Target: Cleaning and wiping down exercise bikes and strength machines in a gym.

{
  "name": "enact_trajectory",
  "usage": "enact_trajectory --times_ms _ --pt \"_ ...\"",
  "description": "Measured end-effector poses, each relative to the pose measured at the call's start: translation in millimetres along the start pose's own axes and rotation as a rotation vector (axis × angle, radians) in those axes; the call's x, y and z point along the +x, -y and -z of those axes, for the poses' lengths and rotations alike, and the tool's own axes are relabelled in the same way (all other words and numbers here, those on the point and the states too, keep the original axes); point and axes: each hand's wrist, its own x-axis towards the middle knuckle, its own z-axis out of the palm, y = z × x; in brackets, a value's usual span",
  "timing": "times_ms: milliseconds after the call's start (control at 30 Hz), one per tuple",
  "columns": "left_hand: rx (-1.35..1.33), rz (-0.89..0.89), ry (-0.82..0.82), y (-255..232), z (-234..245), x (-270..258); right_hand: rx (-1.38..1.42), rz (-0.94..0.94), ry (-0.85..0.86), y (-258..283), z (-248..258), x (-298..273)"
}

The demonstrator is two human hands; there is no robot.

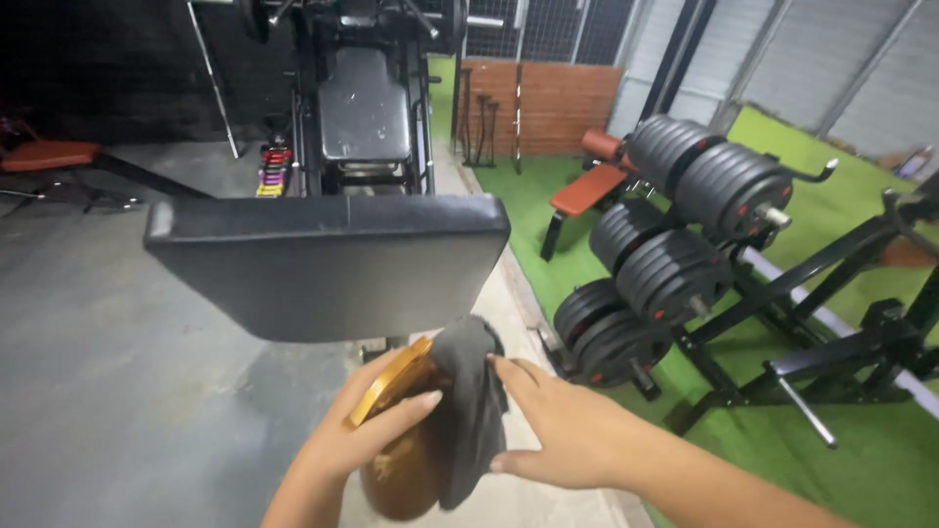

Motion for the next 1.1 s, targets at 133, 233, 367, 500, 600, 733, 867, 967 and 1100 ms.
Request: enact_trajectory --times_ms 133,233,367,500,600,733,867,967,1100 --pt "-0.032 0.19 -0.049 19 17 13 -0.019 -0.029 0.028 -15 0 24" --pt "-0.037 0.258 -0.128 22 26 28 0.029 0.038 -0.036 -26 2 43" --pt "-0.119 0.191 -0.004 20 40 52 0.152 0.059 -0.084 -35 8 72" --pt "-0.162 0.11 0.055 42 58 61 0.372 0.167 -0.189 -45 -6 108" --pt "-0.273 0.184 -0.038 48 59 59 0.515 0.253 -0.165 -45 -17 129" --pt "-0.27 0.137 -0.02 43 69 39 0.681 0.215 -0.096 -31 -33 155" --pt "-0.164 0.079 0.049 26 90 18 0.864 0.143 -0.168 -23 -49 177" --pt "-0.044 0.042 0.055 15 101 7 0.815 0.241 -0.214 -15 -54 193" --pt "0.041 0.01 -0.152 -7 104 -6 0.928 0.313 -0.358 -12 -72 227"
